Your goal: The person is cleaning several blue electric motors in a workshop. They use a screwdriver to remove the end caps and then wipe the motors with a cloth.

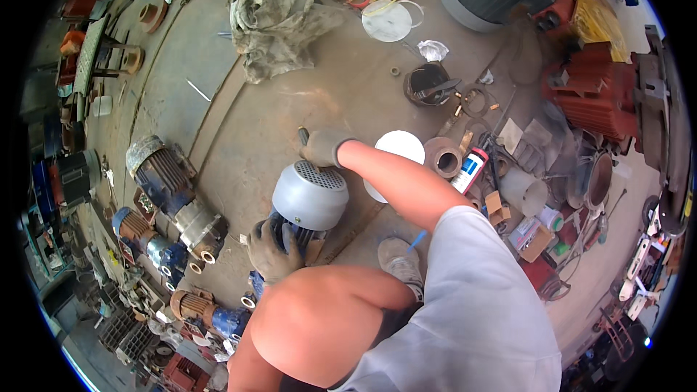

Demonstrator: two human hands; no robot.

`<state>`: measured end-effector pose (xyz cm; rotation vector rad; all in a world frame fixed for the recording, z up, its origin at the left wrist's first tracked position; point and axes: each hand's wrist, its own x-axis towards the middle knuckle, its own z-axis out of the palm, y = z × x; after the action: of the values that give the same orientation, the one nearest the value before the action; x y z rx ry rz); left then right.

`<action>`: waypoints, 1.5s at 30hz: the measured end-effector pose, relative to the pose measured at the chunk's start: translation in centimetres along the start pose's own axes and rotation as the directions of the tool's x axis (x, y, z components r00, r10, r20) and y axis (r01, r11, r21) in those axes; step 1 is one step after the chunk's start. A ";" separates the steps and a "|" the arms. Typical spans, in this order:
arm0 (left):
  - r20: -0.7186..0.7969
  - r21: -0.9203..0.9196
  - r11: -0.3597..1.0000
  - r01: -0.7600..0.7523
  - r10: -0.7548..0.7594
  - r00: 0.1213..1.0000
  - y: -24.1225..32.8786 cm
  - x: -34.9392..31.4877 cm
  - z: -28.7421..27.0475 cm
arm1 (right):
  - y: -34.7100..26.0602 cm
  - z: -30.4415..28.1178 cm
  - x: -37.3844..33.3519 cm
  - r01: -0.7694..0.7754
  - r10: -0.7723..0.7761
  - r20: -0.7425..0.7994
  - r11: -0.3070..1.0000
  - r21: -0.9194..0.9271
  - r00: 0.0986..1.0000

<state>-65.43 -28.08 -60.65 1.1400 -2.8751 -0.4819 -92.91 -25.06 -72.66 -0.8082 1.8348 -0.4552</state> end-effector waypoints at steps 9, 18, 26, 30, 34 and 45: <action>-0.007 0.025 1.000 0.006 -0.006 1.000 -0.5 -0.4 -0.5 | -0.7 2.1 -1.6 -0.036 0.125 -0.294 0.956 0.292 0.948; 0.044 -0.067 0.996 0.053 -0.051 0.998 -0.6 0.6 -2.0 | 5.1 6.1 5.2 0.094 0.135 -0.490 0.905 0.415 0.861; 0.023 -0.126 0.989 0.077 -0.075 0.997 -1.3 0.3 -2.8 | 2.2 3.9 1.2 0.283 0.119 -0.475 0.669 0.687 0.872; 0.030 -0.137 0.985 0.106 -0.103 0.994 -1.4 -0.1 -2.5 | 4.8 4.1 -2.6 0.312 0.128 -0.463 0.581 0.751 0.877; 0.033 -0.144 0.983 0.117 -0.114 0.993 -1.8 -0.6 -2.9 | 4.9 6.1 -8.7 0.339 -0.037 -0.403 0.614 0.713 0.915; 0.126 -0.204 0.968 0.146 -0.122 0.985 -2.3 -0.6 -3.6 | 1.6 1.7 2.9 -0.051 0.055 -0.094 0.998 0.043 0.994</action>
<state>-63.03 -30.30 -57.83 1.3133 -2.7605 -0.8633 -92.54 -25.92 -76.23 -0.7192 1.9239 -0.5022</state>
